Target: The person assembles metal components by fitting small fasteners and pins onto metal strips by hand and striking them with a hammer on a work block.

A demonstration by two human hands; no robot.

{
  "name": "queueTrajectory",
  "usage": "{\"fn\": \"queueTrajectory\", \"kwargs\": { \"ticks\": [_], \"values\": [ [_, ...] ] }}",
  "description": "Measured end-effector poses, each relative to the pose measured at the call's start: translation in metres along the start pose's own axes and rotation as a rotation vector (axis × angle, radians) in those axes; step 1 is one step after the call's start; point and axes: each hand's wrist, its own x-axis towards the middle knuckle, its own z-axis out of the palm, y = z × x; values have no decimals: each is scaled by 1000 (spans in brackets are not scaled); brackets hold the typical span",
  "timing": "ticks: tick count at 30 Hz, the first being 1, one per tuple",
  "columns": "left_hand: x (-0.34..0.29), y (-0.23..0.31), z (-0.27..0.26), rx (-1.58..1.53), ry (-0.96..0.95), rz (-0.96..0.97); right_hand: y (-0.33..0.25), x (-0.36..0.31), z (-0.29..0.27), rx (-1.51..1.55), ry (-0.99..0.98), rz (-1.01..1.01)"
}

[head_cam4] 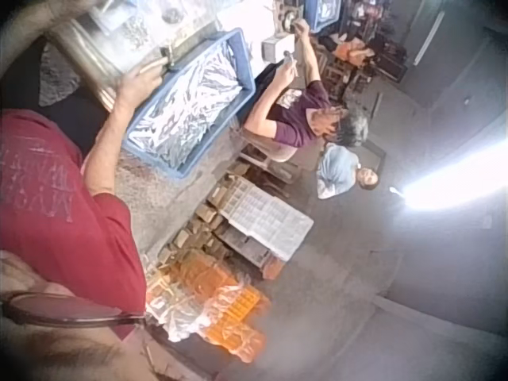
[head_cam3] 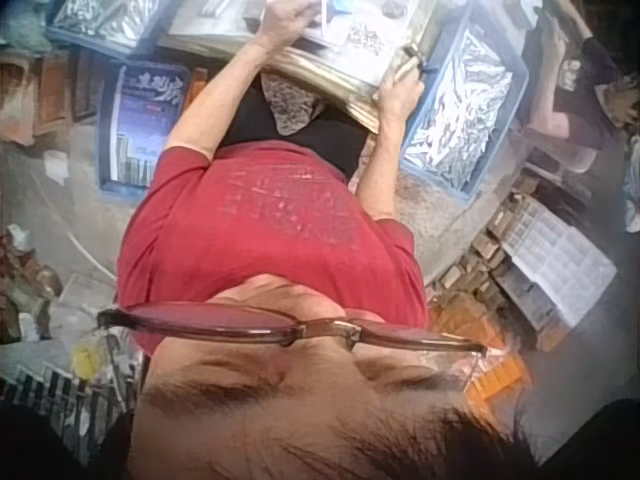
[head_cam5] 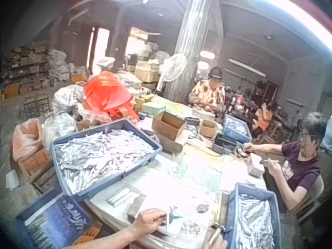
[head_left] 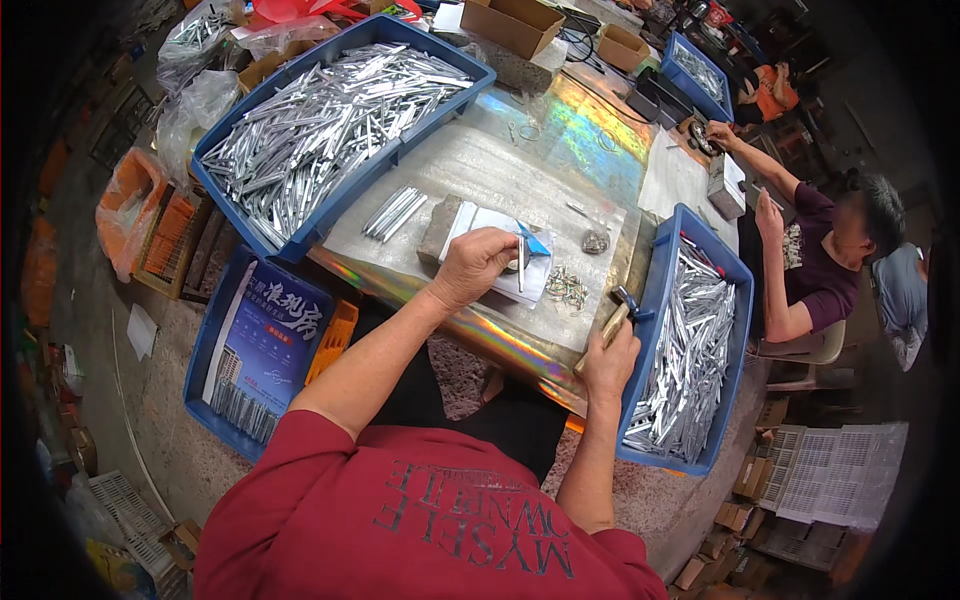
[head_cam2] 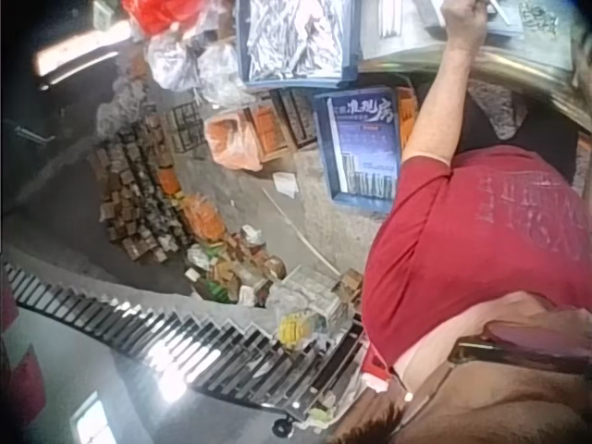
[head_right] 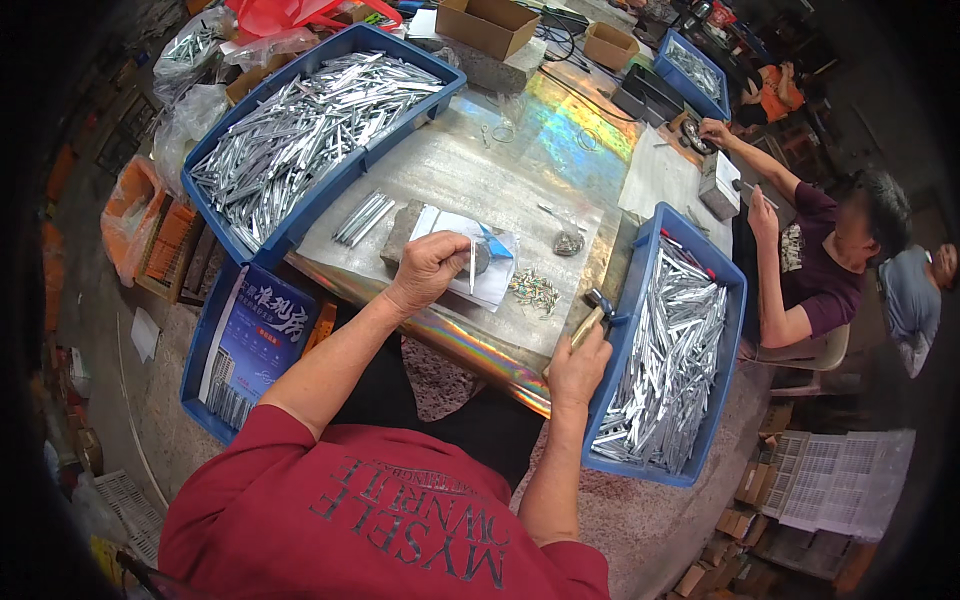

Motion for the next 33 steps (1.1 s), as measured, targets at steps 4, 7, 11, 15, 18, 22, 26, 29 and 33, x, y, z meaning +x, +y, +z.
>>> {"fn": "queueTrajectory", "kwargs": {
  "ticks": [4,7,11,15,18,22,26,29,33],
  "values": [
    [0,2,0,14,16,35,3,-7,5,10,-67,82],
    [1,3,-1,-5,-16,-1,20,0,12,759,-89,368],
    [0,1,-1,0,-14,4,7,-10,1,1205,-214,509],
    [-1,-2,-1,-3,-4,6,-52,-25,-35,1357,-215,383],
    [-1,-1,-1,1,-11,13,-60,-20,-49,1349,-488,232],
    [-1,-2,0,24,-14,12,-73,-8,-60,1026,-594,-69],
    [-2,-4,0,11,13,46,-96,4,-97,702,-448,-246],
    [-1,-3,-3,37,5,65,-110,4,-120,864,-209,-343],
    [1,2,1,37,-20,33,-88,5,-76,688,-190,-453]
  ]
}}
